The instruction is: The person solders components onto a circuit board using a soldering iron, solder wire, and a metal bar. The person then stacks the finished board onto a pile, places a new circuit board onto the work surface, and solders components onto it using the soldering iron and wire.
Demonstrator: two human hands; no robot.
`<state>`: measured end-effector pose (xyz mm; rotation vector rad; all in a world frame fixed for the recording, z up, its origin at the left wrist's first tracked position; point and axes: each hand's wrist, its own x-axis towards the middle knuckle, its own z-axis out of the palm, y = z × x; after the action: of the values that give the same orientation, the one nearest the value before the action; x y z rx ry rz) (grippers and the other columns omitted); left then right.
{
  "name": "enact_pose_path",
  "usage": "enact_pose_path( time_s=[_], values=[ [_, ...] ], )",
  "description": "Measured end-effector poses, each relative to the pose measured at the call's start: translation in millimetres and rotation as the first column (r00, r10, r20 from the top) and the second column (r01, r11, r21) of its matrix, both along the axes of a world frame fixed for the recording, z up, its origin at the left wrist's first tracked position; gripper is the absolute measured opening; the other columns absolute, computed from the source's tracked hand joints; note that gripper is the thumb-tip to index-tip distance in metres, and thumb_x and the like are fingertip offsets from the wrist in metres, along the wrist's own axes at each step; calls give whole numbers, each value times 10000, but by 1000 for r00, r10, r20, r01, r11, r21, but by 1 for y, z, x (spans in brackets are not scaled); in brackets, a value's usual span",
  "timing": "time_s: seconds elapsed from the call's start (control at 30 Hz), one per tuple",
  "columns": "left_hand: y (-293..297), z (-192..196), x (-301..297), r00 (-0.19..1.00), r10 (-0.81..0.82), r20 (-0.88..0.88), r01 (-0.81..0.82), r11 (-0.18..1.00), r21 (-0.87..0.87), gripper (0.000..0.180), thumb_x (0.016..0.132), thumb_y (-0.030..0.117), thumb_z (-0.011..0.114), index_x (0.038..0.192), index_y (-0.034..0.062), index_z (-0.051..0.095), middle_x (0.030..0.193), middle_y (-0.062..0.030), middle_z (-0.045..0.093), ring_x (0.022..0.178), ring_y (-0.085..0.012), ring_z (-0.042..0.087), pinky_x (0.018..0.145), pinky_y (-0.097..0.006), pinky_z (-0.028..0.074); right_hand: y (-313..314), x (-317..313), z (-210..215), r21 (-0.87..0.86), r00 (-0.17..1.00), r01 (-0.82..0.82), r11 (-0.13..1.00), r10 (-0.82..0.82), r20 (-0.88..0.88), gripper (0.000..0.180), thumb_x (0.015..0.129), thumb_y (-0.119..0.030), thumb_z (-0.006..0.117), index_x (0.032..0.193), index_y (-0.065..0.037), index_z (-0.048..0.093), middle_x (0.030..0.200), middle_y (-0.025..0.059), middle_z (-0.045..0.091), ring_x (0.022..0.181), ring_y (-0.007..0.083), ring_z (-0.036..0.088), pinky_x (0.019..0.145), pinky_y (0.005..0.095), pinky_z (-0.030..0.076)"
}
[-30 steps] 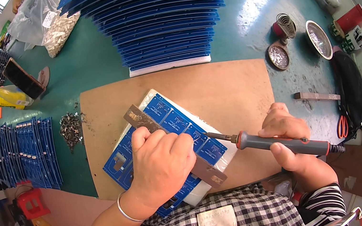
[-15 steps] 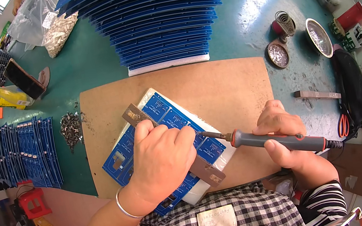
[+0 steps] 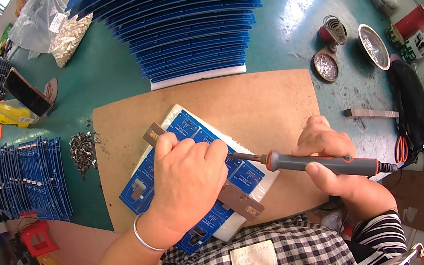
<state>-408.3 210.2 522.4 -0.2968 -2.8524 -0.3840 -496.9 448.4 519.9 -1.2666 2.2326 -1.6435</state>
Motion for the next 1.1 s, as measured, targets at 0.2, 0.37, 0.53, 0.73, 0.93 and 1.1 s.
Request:
enact_pose_path(
  time_s=[0.2,0.37,0.53,0.73,0.93,1.1],
  values=[
    [-12,8,4,995,34,-95,-33,999,12,119,726,108,736,795,160,654,585,29,485,586,-169,492,733,-360,325,-1,-2,-1,17,1000,-11,1000,11,-3,262,753,-257,664,825,-5,683,665,64,611,617,203,582,731,354,414],
    [-9,7,11,991,72,-115,-67,996,51,150,711,80,733,826,131,650,608,22,516,602,-179,498,734,-366,322,0,-2,0,23,1000,-14,1000,13,9,252,754,-254,659,824,-12,682,668,67,617,618,202,584,737,354,413],
    [-6,2,13,991,92,-97,-77,987,143,145,708,42,703,786,109,601,641,6,564,613,-191,518,736,-363,327,3,-3,3,36,999,-41,998,42,-22,245,752,-250,657,822,-17,681,678,71,627,621,204,588,734,355,411],
    [-2,0,11,998,53,-39,-49,995,92,158,709,26,690,749,120,569,646,1,568,614,-192,527,741,-351,340,3,1,-1,32,1000,0,999,0,-6,260,770,-270,663,824,-16,678,693,72,637,627,208,592,742,361,416],
    [-1,0,14,999,38,-27,-35,992,118,154,714,29,695,754,118,575,641,3,566,603,-188,525,740,-349,344,2,2,-1,30,1000,14,999,-14,4,284,787,-296,674,826,-15,677,705,69,644,638,212,601,766,368,427],
    [0,-1,13,999,24,-21,-22,993,120,149,721,31,699,772,111,584,668,1,587,610,-191,534,749,-357,346,1,2,-1,29,1000,18,999,-18,17,286,783,-293,676,828,-11,679,711,72,649,642,213,602,766,364,427]
  ],
)
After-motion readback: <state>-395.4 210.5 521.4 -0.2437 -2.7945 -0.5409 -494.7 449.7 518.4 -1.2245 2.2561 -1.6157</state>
